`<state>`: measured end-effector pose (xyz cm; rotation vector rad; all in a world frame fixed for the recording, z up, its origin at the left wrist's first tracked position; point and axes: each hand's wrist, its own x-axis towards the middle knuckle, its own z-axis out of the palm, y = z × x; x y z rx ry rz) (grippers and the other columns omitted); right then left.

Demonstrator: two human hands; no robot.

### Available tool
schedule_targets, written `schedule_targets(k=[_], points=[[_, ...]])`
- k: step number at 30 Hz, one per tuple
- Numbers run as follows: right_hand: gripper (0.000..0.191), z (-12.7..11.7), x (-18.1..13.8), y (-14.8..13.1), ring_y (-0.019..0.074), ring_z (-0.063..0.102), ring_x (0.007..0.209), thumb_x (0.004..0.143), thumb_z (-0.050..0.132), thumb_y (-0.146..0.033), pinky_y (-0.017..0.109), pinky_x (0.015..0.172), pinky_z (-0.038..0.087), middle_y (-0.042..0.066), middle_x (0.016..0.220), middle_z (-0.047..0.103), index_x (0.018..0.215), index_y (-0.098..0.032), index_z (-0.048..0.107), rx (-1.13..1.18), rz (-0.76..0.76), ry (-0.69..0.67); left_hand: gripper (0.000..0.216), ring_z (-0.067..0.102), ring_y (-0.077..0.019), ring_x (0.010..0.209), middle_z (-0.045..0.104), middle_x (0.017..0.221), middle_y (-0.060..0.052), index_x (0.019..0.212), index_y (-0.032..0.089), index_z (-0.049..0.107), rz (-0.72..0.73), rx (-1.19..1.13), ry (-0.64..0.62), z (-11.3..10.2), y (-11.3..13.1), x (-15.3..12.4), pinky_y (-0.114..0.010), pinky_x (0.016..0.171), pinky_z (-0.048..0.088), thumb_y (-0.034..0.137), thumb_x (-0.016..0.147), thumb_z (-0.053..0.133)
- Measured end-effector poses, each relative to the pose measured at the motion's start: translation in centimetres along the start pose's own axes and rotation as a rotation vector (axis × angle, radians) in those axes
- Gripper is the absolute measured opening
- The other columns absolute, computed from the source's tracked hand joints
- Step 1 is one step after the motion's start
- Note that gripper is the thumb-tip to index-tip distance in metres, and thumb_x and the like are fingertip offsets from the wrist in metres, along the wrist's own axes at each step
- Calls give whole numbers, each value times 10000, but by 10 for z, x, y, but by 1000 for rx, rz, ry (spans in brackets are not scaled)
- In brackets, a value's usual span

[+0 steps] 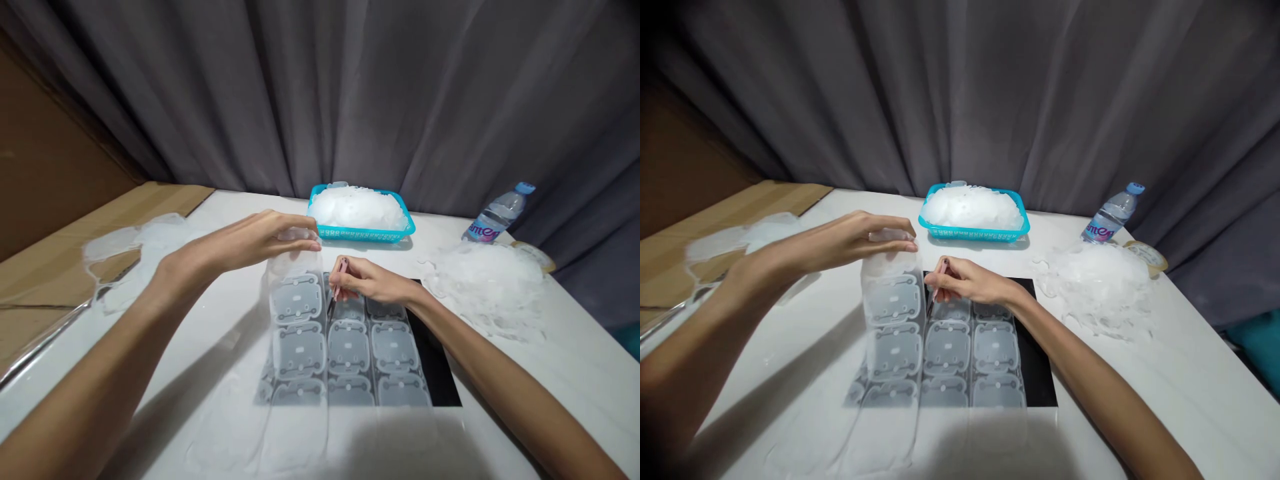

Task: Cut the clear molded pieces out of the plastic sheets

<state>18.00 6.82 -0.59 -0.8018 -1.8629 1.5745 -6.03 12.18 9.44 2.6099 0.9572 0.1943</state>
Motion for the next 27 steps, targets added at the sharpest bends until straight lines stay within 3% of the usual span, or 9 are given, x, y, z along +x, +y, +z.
schedule_targets(k=[11, 27], points=[[427, 12, -1, 1, 145, 625, 735, 958, 653, -605, 273, 664, 472, 8, 801, 688, 901, -195, 553, 58, 40, -70, 379, 573, -138, 682, 646, 781, 15, 952, 213, 689, 0, -10, 18, -1, 2, 0, -215, 627, 392, 556, 1017, 540], [422, 10, 0, 7, 135, 617, 723, 967, 645, -598, 276, 703, 497, -7, 791, 660, 878, -199, 539, 49, 5, -31, 400, 597, -137, 671, 681, 768, 15, 986, 216, 728, -12, -31, 38, 0, -8, 2, -212, 634, 397, 581, 992, 563]])
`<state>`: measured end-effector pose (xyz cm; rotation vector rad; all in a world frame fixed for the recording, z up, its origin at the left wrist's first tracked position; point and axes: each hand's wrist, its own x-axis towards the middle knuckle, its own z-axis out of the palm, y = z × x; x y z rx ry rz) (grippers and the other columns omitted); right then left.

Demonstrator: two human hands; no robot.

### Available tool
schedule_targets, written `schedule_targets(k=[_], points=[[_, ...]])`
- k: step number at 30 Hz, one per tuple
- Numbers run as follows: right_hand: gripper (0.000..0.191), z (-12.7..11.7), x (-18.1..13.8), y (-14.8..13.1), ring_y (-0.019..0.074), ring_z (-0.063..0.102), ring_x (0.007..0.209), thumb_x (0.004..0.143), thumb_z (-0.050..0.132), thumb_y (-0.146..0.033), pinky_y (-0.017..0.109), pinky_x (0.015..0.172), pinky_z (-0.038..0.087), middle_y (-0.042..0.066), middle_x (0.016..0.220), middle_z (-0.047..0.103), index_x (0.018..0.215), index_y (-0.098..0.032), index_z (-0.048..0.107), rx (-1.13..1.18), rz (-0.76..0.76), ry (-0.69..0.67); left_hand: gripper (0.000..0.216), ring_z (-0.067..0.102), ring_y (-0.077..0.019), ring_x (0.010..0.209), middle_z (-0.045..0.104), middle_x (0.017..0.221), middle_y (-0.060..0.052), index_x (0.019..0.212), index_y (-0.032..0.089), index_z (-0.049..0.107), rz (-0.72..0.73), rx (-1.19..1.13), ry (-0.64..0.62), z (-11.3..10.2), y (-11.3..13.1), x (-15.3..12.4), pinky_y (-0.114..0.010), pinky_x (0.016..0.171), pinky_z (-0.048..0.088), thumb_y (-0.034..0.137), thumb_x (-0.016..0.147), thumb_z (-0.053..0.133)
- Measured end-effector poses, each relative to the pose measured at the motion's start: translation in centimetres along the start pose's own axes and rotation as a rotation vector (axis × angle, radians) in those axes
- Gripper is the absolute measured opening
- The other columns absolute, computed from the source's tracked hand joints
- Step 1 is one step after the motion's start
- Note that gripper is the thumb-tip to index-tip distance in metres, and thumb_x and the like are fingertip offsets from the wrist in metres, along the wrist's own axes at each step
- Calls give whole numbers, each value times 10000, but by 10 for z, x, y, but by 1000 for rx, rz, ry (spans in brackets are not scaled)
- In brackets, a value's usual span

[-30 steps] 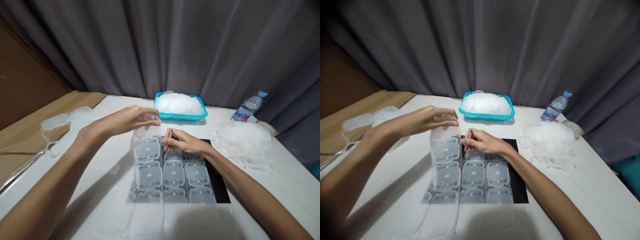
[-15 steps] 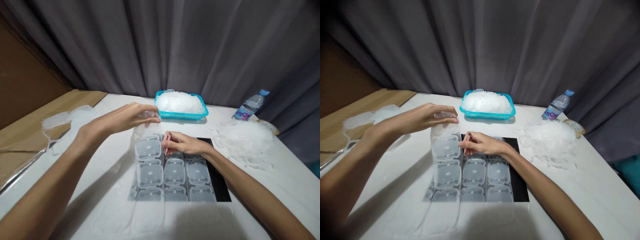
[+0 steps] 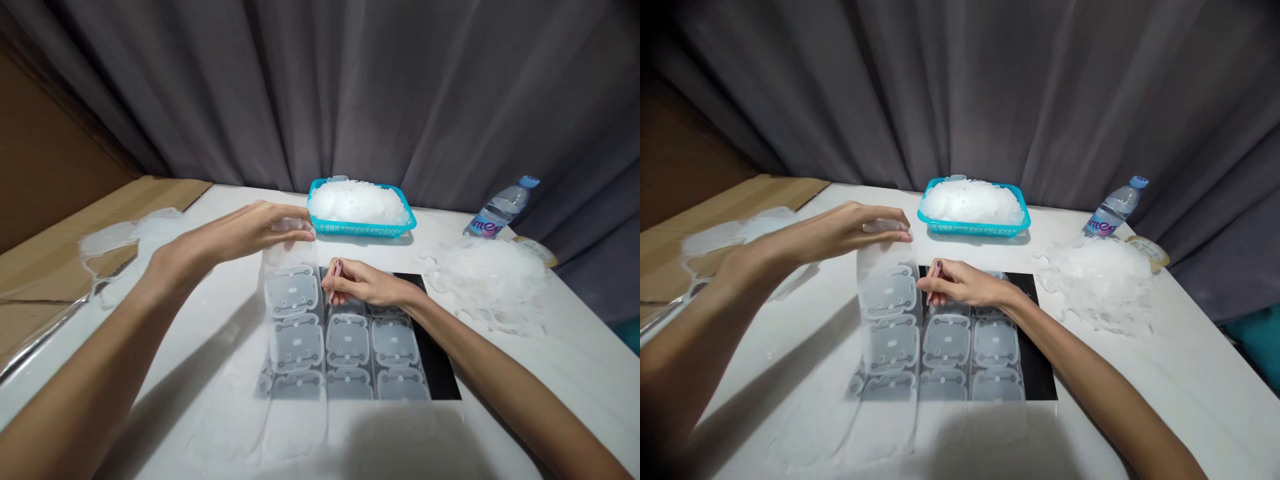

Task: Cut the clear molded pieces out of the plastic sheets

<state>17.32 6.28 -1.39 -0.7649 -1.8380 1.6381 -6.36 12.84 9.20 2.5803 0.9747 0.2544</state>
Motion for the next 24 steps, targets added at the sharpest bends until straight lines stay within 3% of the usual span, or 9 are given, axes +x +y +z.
schedule_targets(k=[5, 11, 15, 18, 21, 24], points=[[463, 1, 0, 0, 135, 614, 707, 959, 615, -652, 263, 640, 465, 3, 791, 681, 879, -200, 551, 28, 14, -16, 391, 583, -127, 657, 688, 772, 18, 1027, 220, 739, -30, 29, 5, 1, -6, 0, -209, 629, 388, 573, 988, 574], [398, 8, -2, -2, 143, 625, 715, 954, 672, -581, 265, 629, 456, 1, 802, 692, 916, -201, 559, 24, 67, -70, 367, 593, -137, 664, 686, 767, 9, 1001, 213, 723, 23, 28, -29, 3, -8, 1, -215, 649, 402, 538, 1004, 551], [389, 9, -3, -3, 148, 630, 720, 952, 682, -568, 274, 651, 468, -2, 802, 690, 900, -203, 555, 11, 88, -74, 404, 608, -163, 699, 702, 797, -10, 987, 204, 718, -24, 36, -77, 5, -14, 4, -242, 684, 410, 561, 1001, 529], [403, 9, -4, -2, 147, 622, 706, 948, 677, -585, 281, 654, 469, -6, 792, 680, 886, -206, 553, 4, 81, -66, 457, 632, -239, 910, 716, 977, -63, 1087, 212, 707, -41, 116, -32, 14, -17, 2, -307, 849, 443, 618, 989, 522], [429, 9, -4, -3, 151, 622, 703, 946, 659, -616, 288, 650, 472, -6, 783, 671, 864, -213, 538, 12, 77, -56, 523, 534, -333, 1206, 635, 1273, -129, 1293, 213, 616, 20, 175, 71, 29, -5, -9, -422, 1062, 386, 623, 975, 552], [447, 9, -4, -5, 154, 620, 695, 950, 641, -635, 294, 643, 474, -2, 762, 666, 847, -213, 539, 3, 64, -50, 509, 514, -333, 1293, 580, 1399, -123, 1388, 243, 519, 90, -5, -48, 45, 14, -26, -414, 1083, 409, 581, 1008, 541]])
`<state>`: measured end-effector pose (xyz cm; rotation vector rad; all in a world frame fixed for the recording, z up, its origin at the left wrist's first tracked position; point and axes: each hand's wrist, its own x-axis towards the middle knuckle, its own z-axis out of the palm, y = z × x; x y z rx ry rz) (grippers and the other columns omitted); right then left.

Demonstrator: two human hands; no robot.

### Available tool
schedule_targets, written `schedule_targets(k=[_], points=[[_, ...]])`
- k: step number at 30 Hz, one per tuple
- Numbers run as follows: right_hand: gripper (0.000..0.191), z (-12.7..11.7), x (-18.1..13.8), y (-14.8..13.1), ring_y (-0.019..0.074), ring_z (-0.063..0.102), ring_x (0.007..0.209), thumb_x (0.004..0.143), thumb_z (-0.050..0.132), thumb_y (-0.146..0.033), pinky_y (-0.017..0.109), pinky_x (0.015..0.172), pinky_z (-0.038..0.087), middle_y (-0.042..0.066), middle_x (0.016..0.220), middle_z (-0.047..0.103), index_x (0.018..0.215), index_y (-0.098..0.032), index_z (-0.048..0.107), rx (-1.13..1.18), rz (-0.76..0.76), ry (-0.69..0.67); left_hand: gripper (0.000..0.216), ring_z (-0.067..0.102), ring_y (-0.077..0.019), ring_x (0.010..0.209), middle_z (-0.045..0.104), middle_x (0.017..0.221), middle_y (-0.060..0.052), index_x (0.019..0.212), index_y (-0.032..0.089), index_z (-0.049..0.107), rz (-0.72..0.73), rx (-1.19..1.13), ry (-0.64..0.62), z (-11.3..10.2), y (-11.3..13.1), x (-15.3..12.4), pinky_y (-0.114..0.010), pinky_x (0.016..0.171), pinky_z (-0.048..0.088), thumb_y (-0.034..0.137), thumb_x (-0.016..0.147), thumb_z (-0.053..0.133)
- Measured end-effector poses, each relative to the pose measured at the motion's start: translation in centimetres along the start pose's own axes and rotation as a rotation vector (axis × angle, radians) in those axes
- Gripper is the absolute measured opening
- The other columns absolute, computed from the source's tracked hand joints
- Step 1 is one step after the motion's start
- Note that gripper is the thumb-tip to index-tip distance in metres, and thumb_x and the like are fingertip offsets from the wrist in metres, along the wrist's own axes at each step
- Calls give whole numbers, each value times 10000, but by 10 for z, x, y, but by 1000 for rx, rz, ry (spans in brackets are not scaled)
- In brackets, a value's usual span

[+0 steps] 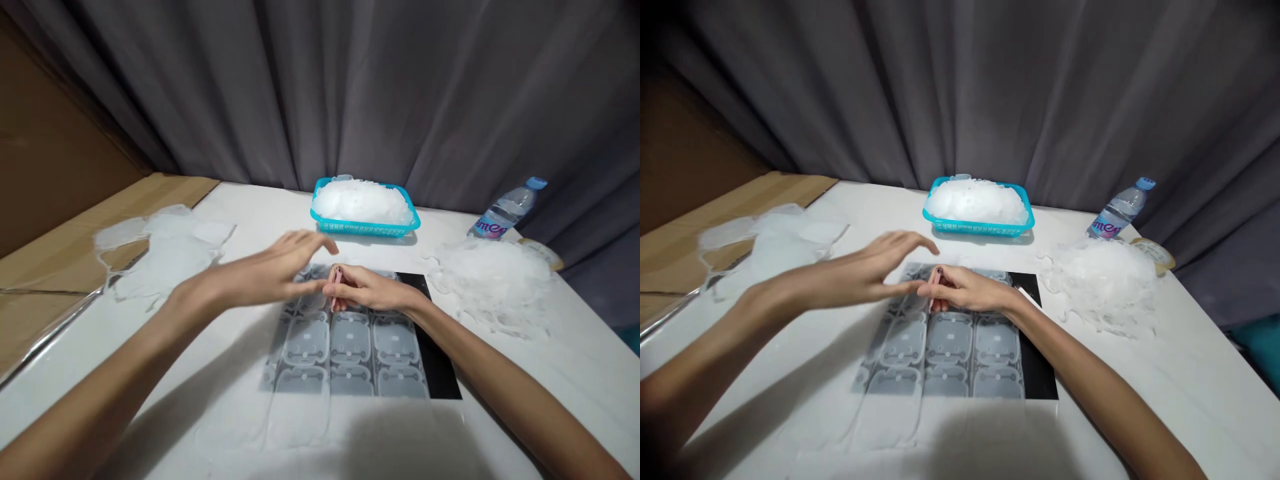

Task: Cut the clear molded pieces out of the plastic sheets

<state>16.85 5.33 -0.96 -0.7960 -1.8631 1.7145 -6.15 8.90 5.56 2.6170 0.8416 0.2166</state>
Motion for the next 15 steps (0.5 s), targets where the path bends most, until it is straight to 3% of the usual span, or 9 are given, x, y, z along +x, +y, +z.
schedule_targets(k=[2, 6, 8, 11, 15], points=[[452, 0, 0, -1, 150, 614, 687, 949, 643, -634, 296, 647, 473, -2, 747, 659, 830, -208, 550, -15, -11, -5, 515, 506, -331, 1350, 561, 1453, -108, 1404, 268, 495, 36, -118, -57, 11, 7, -11, -414, 1113, 416, 567, 994, 584], [440, 0, 0, 0, 145, 619, 703, 955, 648, -619, 289, 661, 473, -3, 766, 669, 838, -213, 525, 15, 2, -11, 918, 475, -362, 1418, 427, 1594, -149, 1554, 299, 291, 5, -229, -108, 37, -3, -28, -435, 1107, 459, 634, 841, 763], [429, 1, -1, 1, 140, 611, 694, 956, 653, -609, 287, 660, 471, -7, 770, 669, 852, -214, 519, 26, 17, -8, 1020, 473, -384, 1410, 416, 1593, -171, 1589, 295, 223, -42, -215, -105, 48, -13, -36, -458, 1093, 461, 669, 815, 772], [415, 3, -1, 3, 138, 603, 685, 947, 676, -591, 288, 665, 471, -8, 773, 670, 868, -210, 532, 18, 37, 6, 941, 499, -382, 1353, 483, 1514, -151, 1598, 311, 248, -72, -170, -133, 57, -21, -45, -468, 1076, 442, 685, 867, 708], [418, 8, -2, 6, 152, 614, 716, 943, 677, -595, 291, 678, 469, -2, 775, 669, 888, -201, 552, 9, 51, 38, 799, 522, -348, 1277, 537, 1410, -108, 1593, 350, 324, -84, -125, -194, 52, -21, -54, -430, 1057, 421, 682, 933, 626]])
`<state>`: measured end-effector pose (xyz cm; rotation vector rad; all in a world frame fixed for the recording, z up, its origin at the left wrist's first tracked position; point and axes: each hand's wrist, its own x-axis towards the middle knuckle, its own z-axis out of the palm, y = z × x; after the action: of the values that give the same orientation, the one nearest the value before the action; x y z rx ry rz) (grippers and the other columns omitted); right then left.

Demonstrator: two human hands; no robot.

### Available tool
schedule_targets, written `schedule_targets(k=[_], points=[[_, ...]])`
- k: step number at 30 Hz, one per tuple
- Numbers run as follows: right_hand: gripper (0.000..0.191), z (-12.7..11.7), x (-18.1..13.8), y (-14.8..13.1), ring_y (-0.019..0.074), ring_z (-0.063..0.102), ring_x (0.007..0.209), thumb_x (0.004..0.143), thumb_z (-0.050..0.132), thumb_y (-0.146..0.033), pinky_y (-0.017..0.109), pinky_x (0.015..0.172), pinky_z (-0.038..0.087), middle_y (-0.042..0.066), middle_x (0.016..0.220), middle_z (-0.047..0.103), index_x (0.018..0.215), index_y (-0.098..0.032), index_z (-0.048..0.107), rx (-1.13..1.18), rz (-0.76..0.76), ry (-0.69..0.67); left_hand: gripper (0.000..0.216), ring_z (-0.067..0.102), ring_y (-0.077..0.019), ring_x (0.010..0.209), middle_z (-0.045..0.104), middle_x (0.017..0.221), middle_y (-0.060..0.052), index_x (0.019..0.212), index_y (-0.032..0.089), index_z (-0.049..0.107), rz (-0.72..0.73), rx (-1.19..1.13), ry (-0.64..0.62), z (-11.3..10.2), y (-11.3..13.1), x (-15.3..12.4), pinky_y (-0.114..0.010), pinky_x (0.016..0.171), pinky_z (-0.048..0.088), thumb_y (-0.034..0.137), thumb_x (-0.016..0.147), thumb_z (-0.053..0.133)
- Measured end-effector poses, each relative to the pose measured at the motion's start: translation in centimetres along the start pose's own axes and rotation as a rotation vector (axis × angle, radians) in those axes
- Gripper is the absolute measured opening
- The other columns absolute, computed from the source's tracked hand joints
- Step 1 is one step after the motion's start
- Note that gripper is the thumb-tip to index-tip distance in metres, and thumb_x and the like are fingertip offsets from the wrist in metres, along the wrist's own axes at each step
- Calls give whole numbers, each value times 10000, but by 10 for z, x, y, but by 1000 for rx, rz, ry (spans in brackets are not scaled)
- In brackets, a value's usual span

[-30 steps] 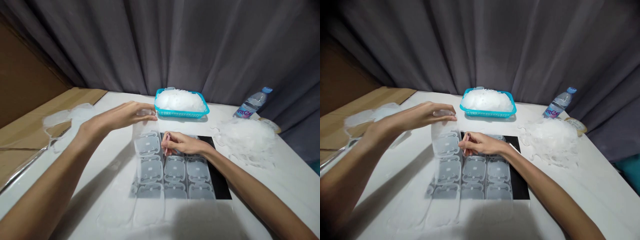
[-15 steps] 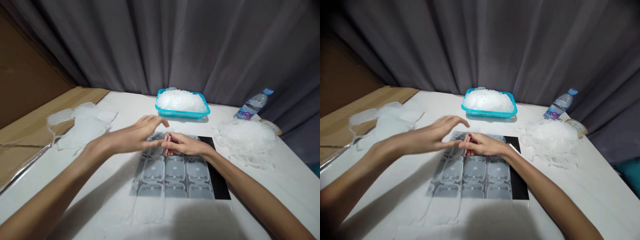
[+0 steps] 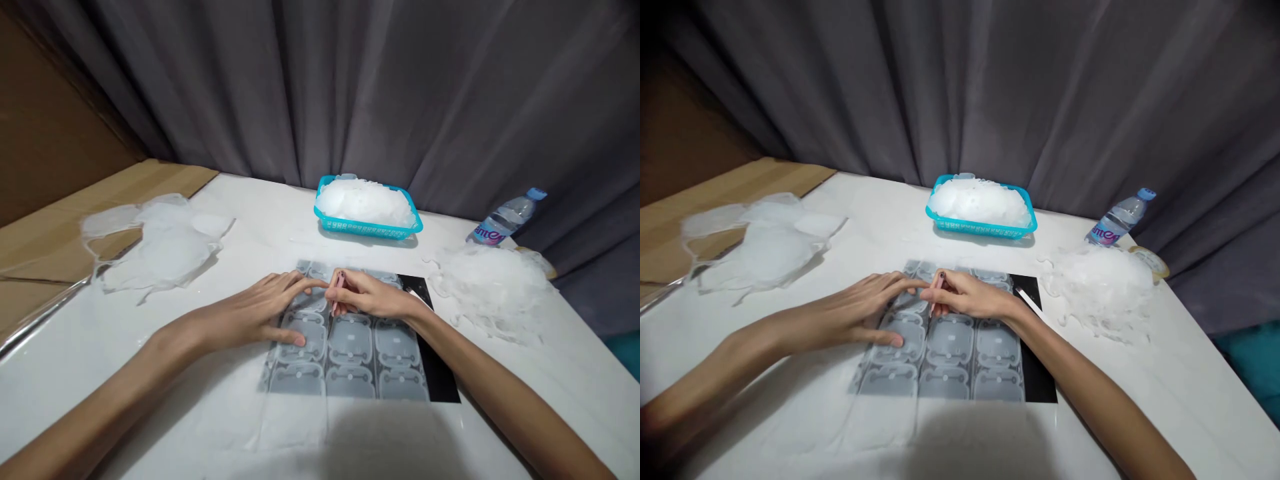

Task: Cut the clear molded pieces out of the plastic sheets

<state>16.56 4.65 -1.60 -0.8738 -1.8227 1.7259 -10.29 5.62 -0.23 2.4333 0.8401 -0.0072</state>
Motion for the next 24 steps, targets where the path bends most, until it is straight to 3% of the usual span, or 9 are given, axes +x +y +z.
schedule_targets(k=[10, 19, 24], points=[[409, 6, -2, 7, 168, 640, 768, 983, 612, -606, 309, 739, 499, 5, 811, 677, 924, -204, 565, -91, -19, 18, 626, 557, -278, 1141, 578, 1312, -71, 1531, 406, 471, 50, 38, 41, -2, -11, -11, -342, 1002, 408, 617, 964, 632], [420, 8, -2, 9, 162, 617, 715, 987, 598, -617, 304, 703, 494, 1, 772, 667, 917, -205, 564, -83, 2, 43, 609, 555, -287, 1188, 516, 1394, -67, 1552, 527, 421, 68, 90, 8, -4, -10, -14, -390, 1047, 403, 516, 989, 654], [406, 9, -3, 10, 160, 622, 736, 991, 600, -606, 305, 720, 498, -2, 786, 666, 934, -204, 572, -64, -8, 19, 647, 561, -296, 1195, 507, 1417, -81, 1565, 524, 403, 73, 131, 24, -1, -14, -14, -406, 1045, 417, 540, 974, 664]])
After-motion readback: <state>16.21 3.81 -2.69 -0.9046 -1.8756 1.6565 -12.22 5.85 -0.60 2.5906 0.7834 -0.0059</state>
